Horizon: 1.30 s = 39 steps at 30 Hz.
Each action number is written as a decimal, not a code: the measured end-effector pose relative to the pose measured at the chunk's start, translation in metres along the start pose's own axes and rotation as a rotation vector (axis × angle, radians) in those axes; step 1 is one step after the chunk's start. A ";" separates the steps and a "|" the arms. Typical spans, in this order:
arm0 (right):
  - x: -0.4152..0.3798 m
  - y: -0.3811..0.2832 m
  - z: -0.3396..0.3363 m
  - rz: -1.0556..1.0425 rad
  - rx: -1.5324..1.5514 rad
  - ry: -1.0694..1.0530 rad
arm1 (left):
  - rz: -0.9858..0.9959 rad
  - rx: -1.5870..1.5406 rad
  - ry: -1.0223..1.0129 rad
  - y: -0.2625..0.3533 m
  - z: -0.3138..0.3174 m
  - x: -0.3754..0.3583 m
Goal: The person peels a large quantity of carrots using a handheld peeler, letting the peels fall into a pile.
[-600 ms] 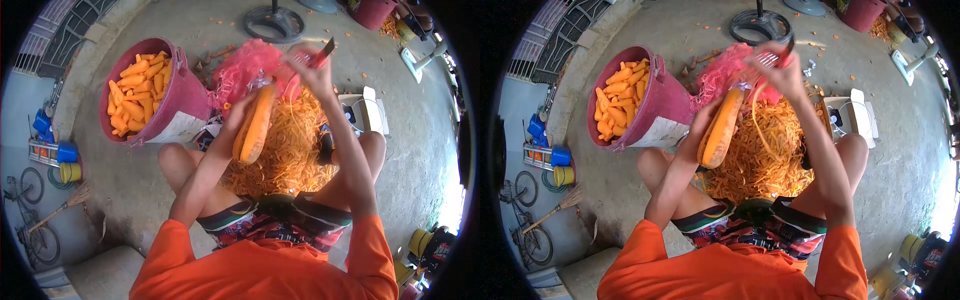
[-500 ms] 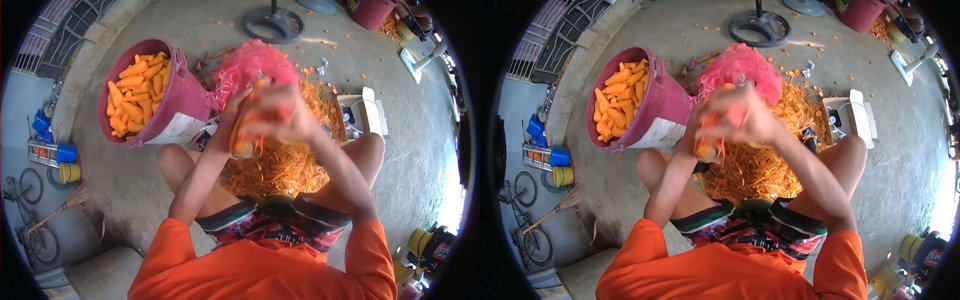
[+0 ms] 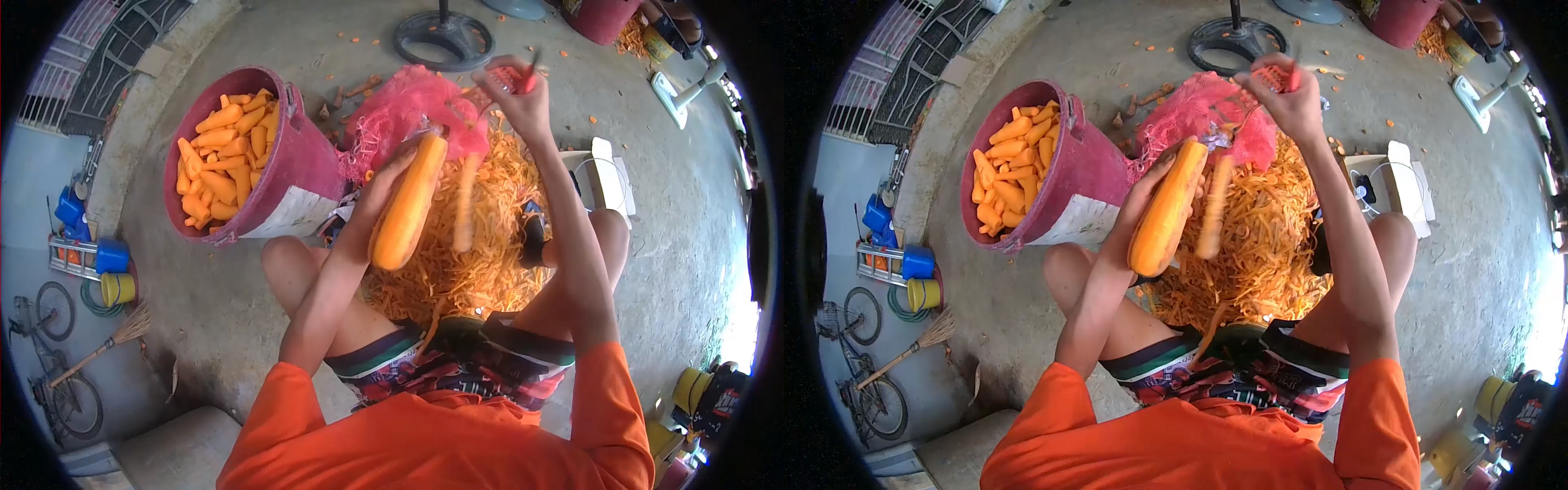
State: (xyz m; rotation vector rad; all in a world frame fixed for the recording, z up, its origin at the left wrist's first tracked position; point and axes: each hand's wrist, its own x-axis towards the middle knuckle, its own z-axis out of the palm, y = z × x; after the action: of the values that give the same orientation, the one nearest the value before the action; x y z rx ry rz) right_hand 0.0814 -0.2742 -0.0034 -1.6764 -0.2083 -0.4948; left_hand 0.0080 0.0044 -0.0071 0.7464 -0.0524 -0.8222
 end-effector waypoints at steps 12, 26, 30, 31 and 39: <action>-0.064 -0.085 0.058 -0.295 0.017 -0.381 | 0.190 0.056 0.116 -0.002 0.002 0.012; -0.055 -0.072 0.059 -0.541 -0.007 -0.512 | 0.131 0.099 0.163 -0.004 0.017 0.002; -0.020 -0.037 0.029 -0.049 0.264 -0.098 | 0.013 -0.126 0.112 -0.006 0.008 0.006; -0.022 -0.048 0.032 -0.033 0.341 -0.086 | 0.033 -0.089 0.034 -0.003 0.004 0.009; -0.026 -0.028 0.030 -0.170 -0.044 -0.102 | -0.103 -0.212 -0.219 -0.008 -0.034 0.010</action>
State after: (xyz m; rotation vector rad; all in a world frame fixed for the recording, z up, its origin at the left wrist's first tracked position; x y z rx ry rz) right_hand 0.0528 -0.2365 0.0077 -1.7373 -0.4199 -0.5443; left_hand 0.0202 0.0140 -0.0399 0.4604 -0.1216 -0.9892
